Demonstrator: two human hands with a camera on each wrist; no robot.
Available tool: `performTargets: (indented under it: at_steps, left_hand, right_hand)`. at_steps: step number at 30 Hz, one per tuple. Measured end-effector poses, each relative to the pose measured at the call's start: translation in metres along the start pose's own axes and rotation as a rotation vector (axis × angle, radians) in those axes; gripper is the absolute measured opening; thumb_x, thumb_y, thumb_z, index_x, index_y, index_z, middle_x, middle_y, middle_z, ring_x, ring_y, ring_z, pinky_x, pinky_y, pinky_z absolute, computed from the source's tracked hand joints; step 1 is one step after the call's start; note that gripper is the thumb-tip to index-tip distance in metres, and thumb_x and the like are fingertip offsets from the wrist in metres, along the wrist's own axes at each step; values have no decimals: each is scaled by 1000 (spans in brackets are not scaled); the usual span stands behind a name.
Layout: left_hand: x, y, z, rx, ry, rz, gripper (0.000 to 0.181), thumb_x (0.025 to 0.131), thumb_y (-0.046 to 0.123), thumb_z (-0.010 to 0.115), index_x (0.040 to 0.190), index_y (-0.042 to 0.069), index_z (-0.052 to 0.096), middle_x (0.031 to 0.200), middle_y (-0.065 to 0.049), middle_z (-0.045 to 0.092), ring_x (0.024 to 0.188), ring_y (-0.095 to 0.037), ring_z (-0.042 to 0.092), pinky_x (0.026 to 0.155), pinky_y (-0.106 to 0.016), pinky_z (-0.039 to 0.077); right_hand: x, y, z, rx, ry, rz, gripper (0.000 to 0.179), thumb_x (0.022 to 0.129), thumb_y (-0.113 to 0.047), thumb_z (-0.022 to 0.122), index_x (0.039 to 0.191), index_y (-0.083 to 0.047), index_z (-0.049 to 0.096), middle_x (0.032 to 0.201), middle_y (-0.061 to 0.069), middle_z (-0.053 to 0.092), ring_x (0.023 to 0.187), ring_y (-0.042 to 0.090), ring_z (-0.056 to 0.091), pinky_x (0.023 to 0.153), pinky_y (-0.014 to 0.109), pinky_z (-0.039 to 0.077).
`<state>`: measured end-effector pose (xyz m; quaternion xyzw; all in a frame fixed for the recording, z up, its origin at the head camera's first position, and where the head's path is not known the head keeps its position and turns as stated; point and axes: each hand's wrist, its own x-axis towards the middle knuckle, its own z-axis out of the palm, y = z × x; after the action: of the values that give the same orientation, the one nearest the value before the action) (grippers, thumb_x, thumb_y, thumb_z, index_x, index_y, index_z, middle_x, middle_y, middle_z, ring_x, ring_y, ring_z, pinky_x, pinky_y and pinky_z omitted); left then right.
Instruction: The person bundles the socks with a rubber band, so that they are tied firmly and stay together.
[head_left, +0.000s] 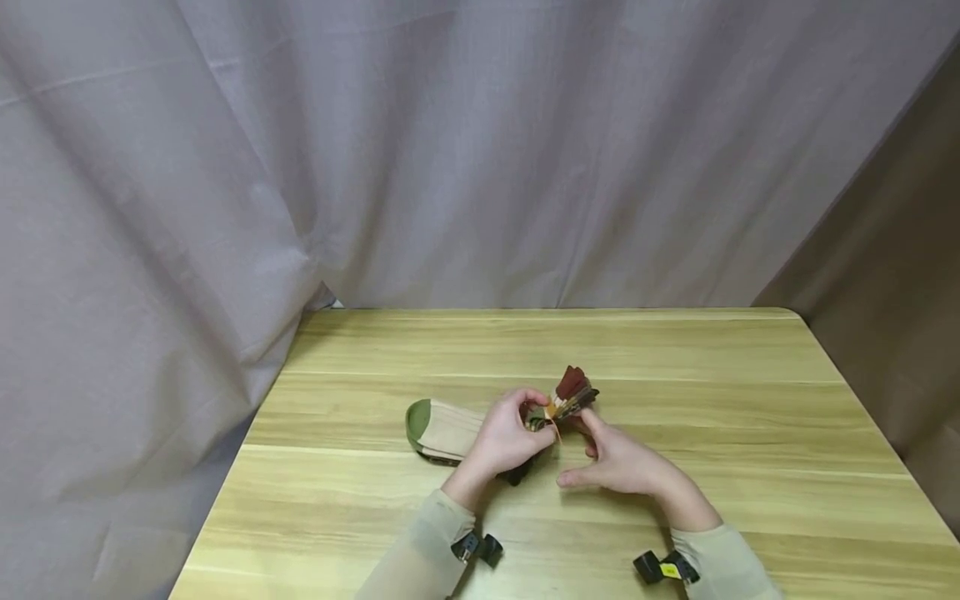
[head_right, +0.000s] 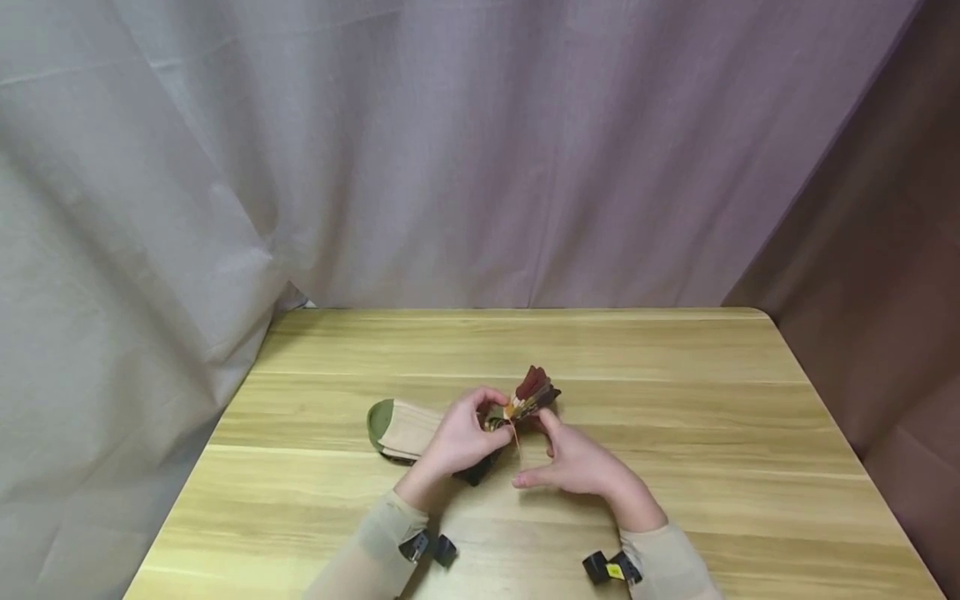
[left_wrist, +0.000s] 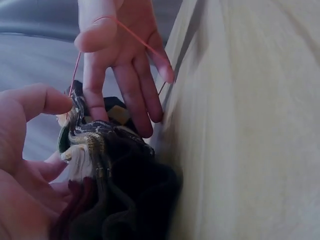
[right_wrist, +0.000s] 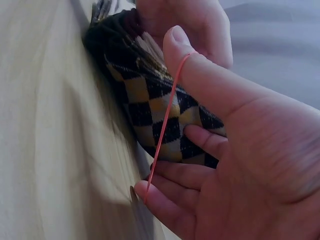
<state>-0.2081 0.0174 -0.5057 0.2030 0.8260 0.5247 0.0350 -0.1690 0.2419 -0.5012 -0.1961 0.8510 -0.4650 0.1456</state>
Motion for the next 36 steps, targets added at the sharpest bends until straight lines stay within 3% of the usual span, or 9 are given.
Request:
performTargets:
  at_steps: [9,12,15,19,22,26,31,33,36]
  left_hand:
    - [1,7,4,135,21,-42,38,82,20,87,113,9,67,105,1,64,96,-13,59,88,-29,53]
    - [5,4,6,172,64,-58,36,81,18,90,107,9,68,98,0,66,82,-9,57,75,-25,52]
    - [13,0,3,148,108,-75,25,83,14,85,101,8,68,86,-1,65,63,-6,50,58,-24,46]
    - [28,-9,-4,79,173,-122,18,86,13,80,95,7,66,79,1,60,59,-6,47,55,-24,43]
    - [34,-16,-8,46,214,-158,17,85,12,80,91,8,65,78,2,59,65,-7,50,61,-24,46]
    - [35,-20,-12,7,231,-183,16,84,10,79,89,7,65,79,1,59,65,-9,52,61,-25,48]
    - [38,-24,-14,-24,280,-205,17,86,11,78,96,5,64,84,-2,60,69,-11,54,63,-26,50]
    - [40,-25,-15,-25,312,-216,19,87,12,77,98,4,64,86,-4,60,70,-12,54,64,-27,50]
    - [42,-25,-15,-32,356,-222,19,89,13,76,99,5,62,87,-4,60,65,-11,53,61,-26,49]
  right_hand:
    - [-1,-8,6,-88,39,-16,112,81,-37,95,165,-7,28,156,38,44,143,55,44,116,68,36]
    - [0,-9,7,-97,30,-5,108,83,-40,93,164,-6,29,158,37,43,144,54,44,116,69,37]
    - [4,-10,5,-98,31,21,84,94,-41,84,157,-7,40,151,30,55,132,48,57,106,63,49]
    - [6,-8,-2,-76,3,55,34,107,-36,66,123,-6,69,109,9,78,92,31,72,82,43,59]
    - [5,-5,-7,-12,-47,41,34,111,-32,59,97,-6,76,73,1,73,69,28,72,75,32,57]
    - [6,-5,-12,182,-51,-37,32,113,-21,56,101,3,74,59,2,59,56,26,67,66,32,59]
    - [8,-9,-15,543,-30,-103,41,116,-19,48,147,6,56,83,0,64,55,4,52,52,21,48]
    - [10,-10,-14,787,-52,-128,45,117,-19,41,158,1,46,105,1,69,61,-1,50,53,16,44]
    - [14,-10,-11,1273,-129,-151,47,119,-20,29,162,-1,36,142,9,64,77,2,61,67,14,53]
